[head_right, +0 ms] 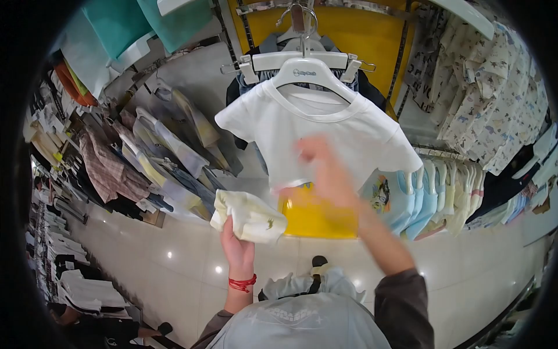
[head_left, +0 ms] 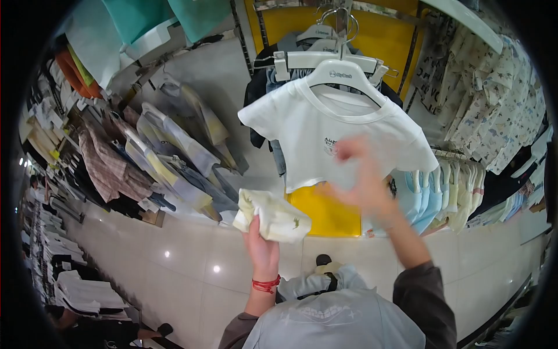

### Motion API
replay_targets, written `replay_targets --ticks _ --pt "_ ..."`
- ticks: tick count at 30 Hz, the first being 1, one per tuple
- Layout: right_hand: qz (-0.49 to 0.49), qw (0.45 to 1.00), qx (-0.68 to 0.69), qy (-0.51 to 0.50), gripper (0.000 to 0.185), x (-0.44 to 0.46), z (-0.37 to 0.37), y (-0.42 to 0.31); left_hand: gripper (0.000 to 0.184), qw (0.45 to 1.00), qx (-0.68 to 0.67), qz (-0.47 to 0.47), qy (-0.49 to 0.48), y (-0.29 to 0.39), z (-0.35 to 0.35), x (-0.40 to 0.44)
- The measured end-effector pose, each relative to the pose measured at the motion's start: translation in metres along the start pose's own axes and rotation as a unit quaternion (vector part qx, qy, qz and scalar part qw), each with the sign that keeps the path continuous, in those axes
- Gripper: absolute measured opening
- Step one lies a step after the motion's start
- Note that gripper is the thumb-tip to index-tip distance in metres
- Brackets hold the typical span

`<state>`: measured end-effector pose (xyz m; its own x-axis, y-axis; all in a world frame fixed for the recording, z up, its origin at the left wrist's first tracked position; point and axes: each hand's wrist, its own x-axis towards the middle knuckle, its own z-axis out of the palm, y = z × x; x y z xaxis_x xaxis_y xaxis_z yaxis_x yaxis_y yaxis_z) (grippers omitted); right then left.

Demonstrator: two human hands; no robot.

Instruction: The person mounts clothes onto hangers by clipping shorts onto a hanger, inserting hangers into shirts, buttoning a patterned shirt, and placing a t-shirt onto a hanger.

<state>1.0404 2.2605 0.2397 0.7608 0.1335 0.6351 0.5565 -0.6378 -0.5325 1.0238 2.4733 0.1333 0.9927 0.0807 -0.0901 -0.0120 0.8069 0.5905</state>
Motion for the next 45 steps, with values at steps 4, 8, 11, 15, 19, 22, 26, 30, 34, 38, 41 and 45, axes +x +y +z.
replay_targets --ticks 4,8,11,15,19,22,26,30,34,38,41,45 --pt "0.112 0.973 0.167 -0.112 0.086 -0.063 0.077 -0.016 0.035 0.996 0.071 -0.035 -0.046 -0.010 0.013 -0.013" --pt "0.257 0.916 0.292 -0.096 0.074 -0.086 0.091 0.003 0.024 0.990 0.050 -0.092 -0.091 -0.011 0.006 -0.010" --pt "0.346 0.861 0.352 -0.123 0.059 -0.093 0.069 0.032 0.017 0.983 0.005 -0.155 -0.095 0.006 -0.010 0.005" --pt "0.412 0.773 0.480 -0.053 0.050 -0.103 0.059 0.040 0.014 0.976 -0.014 -0.179 -0.121 0.020 -0.038 0.016" --pt "0.418 0.749 0.514 0.014 0.053 -0.099 0.057 0.026 0.026 0.928 0.354 0.029 -0.112 0.016 -0.058 0.023" --pt "0.392 0.778 0.489 0.027 0.052 -0.095 0.060 0.022 0.041 0.873 0.434 0.114 -0.190 0.020 -0.033 0.007" --pt "0.347 0.821 0.453 -0.012 0.047 -0.093 0.065 0.005 0.051 0.876 0.373 0.020 -0.304 0.004 0.001 -0.017" --pt "0.328 0.828 0.453 -0.039 0.045 -0.094 0.066 0.005 0.043 0.925 0.348 -0.007 -0.154 -0.018 -0.007 -0.003" --pt "0.369 0.811 0.444 -0.091 0.046 -0.105 0.065 0.044 0.038 0.969 0.204 -0.125 -0.061 -0.015 -0.010 0.004" --pt "0.350 0.895 0.276 -0.003 0.044 -0.115 0.081 0.053 0.037 0.970 0.215 -0.104 -0.033 -0.016 -0.006 0.007" --pt "0.242 0.923 0.296 -0.043 0.040 -0.113 0.084 0.020 0.040 0.951 0.292 -0.058 -0.081 -0.024 -0.008 0.008" --pt "0.230 0.964 0.127 -0.041 0.026 -0.101 0.086 -0.003 0.041 0.906 0.397 -0.016 -0.145 -0.021 -0.001 0.004"
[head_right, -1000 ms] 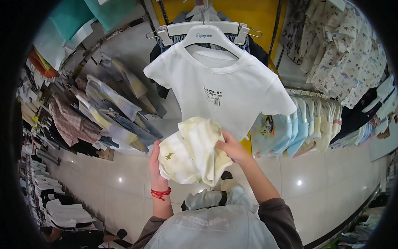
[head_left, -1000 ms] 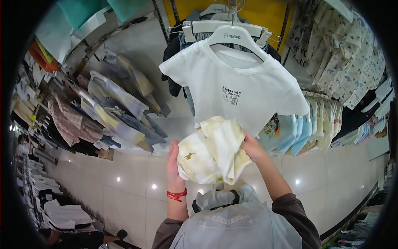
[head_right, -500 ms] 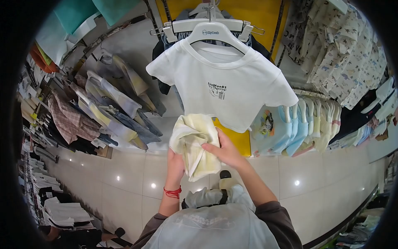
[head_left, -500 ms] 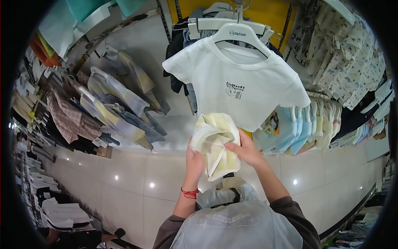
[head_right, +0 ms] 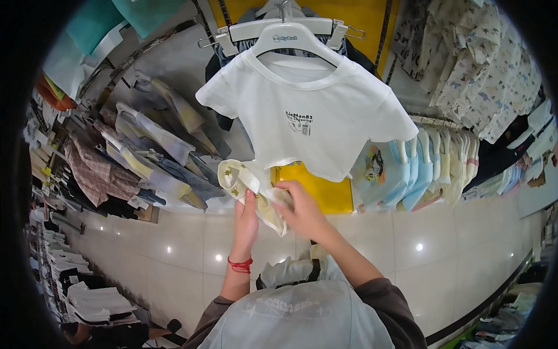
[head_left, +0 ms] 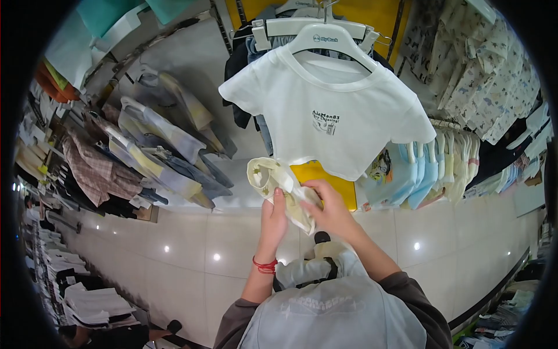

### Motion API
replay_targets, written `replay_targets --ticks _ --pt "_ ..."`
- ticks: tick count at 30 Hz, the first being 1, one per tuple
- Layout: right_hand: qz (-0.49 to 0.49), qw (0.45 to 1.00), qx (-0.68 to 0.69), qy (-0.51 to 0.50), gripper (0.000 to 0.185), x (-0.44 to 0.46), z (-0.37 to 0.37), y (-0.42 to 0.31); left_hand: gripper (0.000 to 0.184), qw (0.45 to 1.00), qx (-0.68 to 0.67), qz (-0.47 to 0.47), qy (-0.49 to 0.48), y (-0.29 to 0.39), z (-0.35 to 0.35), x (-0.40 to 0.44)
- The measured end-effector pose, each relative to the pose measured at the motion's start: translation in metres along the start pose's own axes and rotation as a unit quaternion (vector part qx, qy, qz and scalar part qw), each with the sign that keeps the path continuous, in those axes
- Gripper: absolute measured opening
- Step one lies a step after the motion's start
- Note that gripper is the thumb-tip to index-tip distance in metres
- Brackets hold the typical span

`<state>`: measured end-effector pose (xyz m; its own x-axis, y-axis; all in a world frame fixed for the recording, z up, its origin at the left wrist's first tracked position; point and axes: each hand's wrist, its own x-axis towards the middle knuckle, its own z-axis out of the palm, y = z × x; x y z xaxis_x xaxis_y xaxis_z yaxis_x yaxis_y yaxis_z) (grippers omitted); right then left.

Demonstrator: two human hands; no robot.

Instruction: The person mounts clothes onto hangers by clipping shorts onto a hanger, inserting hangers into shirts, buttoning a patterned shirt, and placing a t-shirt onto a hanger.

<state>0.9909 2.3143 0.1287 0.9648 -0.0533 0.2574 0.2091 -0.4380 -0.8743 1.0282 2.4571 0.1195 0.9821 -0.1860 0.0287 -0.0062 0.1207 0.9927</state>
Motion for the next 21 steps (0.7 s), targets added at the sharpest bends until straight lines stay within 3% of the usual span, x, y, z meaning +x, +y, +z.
replay_targets --ticks 2,5,8,12,15,18,21 --pt "0.167 0.980 0.088 -0.058 0.021 0.012 -0.014 0.020 0.038 0.999 0.033 0.004 -0.018 0.008 -0.012 0.006" --pt "0.113 0.988 0.105 0.014 0.015 0.023 -0.031 0.051 0.030 0.991 0.106 0.083 0.007 0.010 -0.036 0.024" --pt "0.065 0.995 0.043 0.069 0.016 0.036 -0.054 0.047 0.024 0.942 0.288 0.173 0.012 0.037 -0.051 0.038" --pt "0.035 0.992 -0.100 0.068 0.016 0.049 -0.080 0.017 0.024 0.910 0.389 0.142 -0.029 0.068 -0.061 0.055" --pt "-0.005 0.999 -0.045 -0.006 0.023 0.052 -0.094 -0.001 0.031 0.922 0.361 0.121 -0.065 0.074 -0.072 0.071" --pt "-0.052 0.992 -0.077 -0.088 0.027 0.055 -0.103 -0.006 0.033 0.917 0.374 0.104 -0.093 0.071 -0.080 0.080" --pt "-0.006 0.990 -0.052 -0.131 0.024 0.057 -0.107 -0.016 0.021 0.912 0.393 0.055 -0.105 0.079 -0.082 0.073"
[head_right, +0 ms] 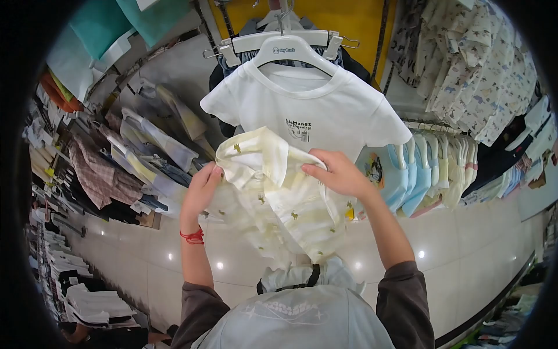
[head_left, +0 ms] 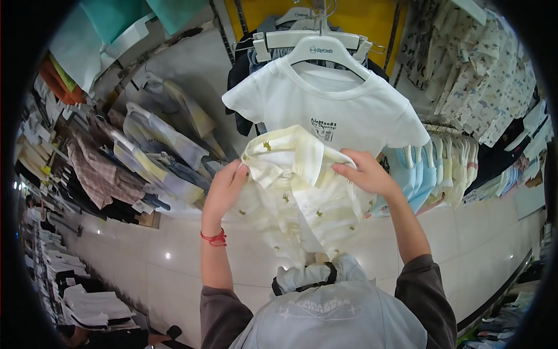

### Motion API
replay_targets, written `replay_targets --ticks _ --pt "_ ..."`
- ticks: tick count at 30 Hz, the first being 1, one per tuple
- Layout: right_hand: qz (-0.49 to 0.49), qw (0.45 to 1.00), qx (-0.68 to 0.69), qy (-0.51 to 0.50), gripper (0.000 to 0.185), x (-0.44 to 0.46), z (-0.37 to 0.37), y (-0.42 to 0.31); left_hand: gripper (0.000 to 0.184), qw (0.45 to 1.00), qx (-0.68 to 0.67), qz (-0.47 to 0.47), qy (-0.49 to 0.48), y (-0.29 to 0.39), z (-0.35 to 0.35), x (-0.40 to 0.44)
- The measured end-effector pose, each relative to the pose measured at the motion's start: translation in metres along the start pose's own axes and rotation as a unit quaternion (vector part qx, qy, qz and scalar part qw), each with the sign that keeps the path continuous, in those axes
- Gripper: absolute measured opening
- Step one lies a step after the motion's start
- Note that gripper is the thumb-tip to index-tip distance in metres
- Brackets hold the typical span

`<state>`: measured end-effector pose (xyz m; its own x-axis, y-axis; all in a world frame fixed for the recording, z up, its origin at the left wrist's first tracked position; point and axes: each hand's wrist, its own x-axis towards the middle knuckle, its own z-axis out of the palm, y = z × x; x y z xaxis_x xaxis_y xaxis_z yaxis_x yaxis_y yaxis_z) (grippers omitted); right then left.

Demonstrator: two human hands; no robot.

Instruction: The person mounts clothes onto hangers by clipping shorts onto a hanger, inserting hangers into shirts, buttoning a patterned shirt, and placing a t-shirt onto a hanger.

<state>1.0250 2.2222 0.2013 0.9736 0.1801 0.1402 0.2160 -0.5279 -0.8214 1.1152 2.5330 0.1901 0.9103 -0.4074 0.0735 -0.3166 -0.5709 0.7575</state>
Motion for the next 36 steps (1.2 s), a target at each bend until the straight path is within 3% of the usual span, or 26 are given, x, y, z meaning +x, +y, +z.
replay_targets --ticks 3,4,6,8,11,14,17,19,21,23,27,30,33,36 --pt "0.014 0.997 0.064 -0.042 0.015 -0.005 0.004 -0.008 0.027 0.945 -0.046 0.214 0.243 0.013 0.032 -0.012" --pt "-0.043 0.997 0.051 -0.050 0.015 -0.006 0.007 -0.012 0.043 0.937 0.017 0.265 0.229 0.016 0.034 -0.022" --pt "-0.155 0.985 0.025 -0.065 0.017 -0.004 0.015 -0.022 0.050 0.948 -0.028 0.300 0.106 0.035 0.052 -0.042" --pt "-0.203 0.974 0.046 -0.091 0.017 -0.004 0.021 -0.035 0.047 0.964 -0.036 0.262 0.030 0.051 0.073 -0.053" --pt "-0.215 0.965 0.047 -0.142 0.019 -0.005 0.015 -0.044 0.054 0.949 0.062 0.294 -0.090 0.009 0.105 -0.050" --pt "-0.197 0.963 0.044 -0.178 0.019 -0.008 0.003 -0.049 0.054 0.972 -0.057 0.221 -0.055 0.008 0.113 -0.065" --pt "-0.212 0.947 0.098 -0.219 0.017 -0.009 -0.003 -0.057 0.050 0.927 -0.293 0.209 0.103 0.025 0.123 -0.064" --pt "-0.219 0.936 0.125 -0.244 0.016 -0.008 -0.002 -0.058 0.047 0.939 -0.298 0.170 -0.027 0.034 0.116 -0.064" --pt "-0.168 0.956 0.121 -0.206 0.016 -0.007 -0.005 -0.057 0.045 0.941 -0.278 0.180 -0.074 0.034 0.118 -0.062" --pt "-0.115 0.973 0.120 -0.163 0.017 -0.006 -0.010 -0.054 0.041 0.942 -0.234 0.239 -0.040 0.030 0.133 -0.060" --pt "-0.031 0.988 0.140 -0.048 0.021 -0.007 -0.016 -0.040 0.027 0.944 -0.139 0.280 0.109 0.039 0.121 -0.051" --pt "-0.004 0.987 0.161 0.022 0.020 -0.008 -0.018 -0.027 0.024 0.930 -0.190 0.310 0.051 0.041 0.102 -0.042" --pt "0.023 0.988 0.139 0.055 0.020 -0.007 -0.016 -0.010 0.018 0.896 -0.405 0.149 -0.104 0.032 0.100 -0.048" --pt "0.045 0.990 0.062 0.119 0.018 -0.012 -0.005 0.001 0.012 0.890 -0.436 0.077 -0.106 0.038 0.101 -0.048"
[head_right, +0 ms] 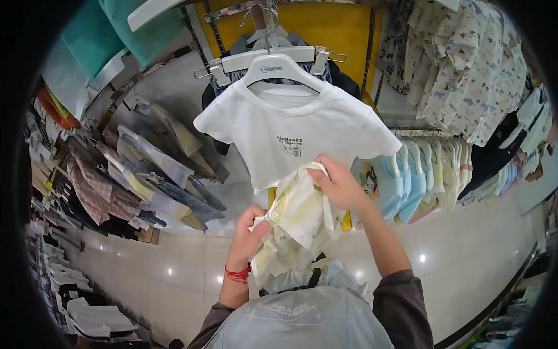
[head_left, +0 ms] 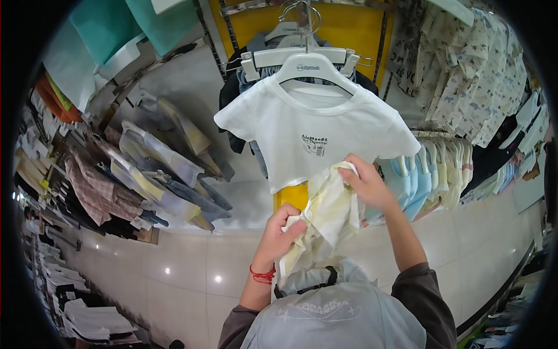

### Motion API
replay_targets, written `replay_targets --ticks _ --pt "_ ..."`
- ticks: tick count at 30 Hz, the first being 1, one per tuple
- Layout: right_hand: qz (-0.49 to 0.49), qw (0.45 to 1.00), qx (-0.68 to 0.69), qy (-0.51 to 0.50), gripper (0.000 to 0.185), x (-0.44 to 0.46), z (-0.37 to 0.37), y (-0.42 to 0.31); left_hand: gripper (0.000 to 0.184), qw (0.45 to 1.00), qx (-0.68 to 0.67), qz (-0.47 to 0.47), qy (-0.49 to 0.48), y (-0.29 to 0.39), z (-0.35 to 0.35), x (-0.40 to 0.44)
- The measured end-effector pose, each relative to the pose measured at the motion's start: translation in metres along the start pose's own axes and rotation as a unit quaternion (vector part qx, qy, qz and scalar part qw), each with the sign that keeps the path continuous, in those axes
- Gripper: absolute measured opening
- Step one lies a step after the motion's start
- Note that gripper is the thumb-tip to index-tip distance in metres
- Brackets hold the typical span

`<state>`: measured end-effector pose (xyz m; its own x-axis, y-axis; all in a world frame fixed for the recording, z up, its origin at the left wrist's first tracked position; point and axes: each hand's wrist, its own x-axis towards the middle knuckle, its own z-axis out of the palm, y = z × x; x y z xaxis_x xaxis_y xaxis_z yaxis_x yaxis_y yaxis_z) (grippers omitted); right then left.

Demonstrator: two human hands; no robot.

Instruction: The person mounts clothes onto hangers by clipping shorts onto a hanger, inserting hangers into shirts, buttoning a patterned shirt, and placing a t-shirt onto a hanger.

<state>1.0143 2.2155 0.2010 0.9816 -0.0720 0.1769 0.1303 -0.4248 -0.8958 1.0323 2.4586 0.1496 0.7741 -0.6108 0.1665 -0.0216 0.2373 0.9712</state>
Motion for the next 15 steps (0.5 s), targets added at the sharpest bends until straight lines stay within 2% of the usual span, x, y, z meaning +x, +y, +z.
replay_targets --ticks 2,5,8,12,15 --pt "-0.032 0.995 -0.024 0.089 0.016 -0.009 0.018 0.008 0.010 0.998 0.025 0.010 0.053 0.000 0.007 0.003" --pt "-0.192 0.940 -0.126 0.251 0.017 -0.024 0.037 -0.009 0.008 0.989 0.095 0.077 0.088 0.002 0.013 0.009" --pt "-0.144 0.987 -0.010 0.075 0.014 -0.047 0.047 -0.026 0.009 0.968 0.181 0.142 0.104 0.010 0.025 0.013" --pt "-0.092 0.982 0.150 0.063 0.015 -0.045 0.067 -0.014 0.012 0.937 0.272 0.177 0.131 0.021 0.038 0.011" --pt "-0.031 0.966 0.250 0.049 0.012 -0.042 0.070 -0.003 0.013 0.931 0.279 0.175 0.154 0.020 0.039 0.009"
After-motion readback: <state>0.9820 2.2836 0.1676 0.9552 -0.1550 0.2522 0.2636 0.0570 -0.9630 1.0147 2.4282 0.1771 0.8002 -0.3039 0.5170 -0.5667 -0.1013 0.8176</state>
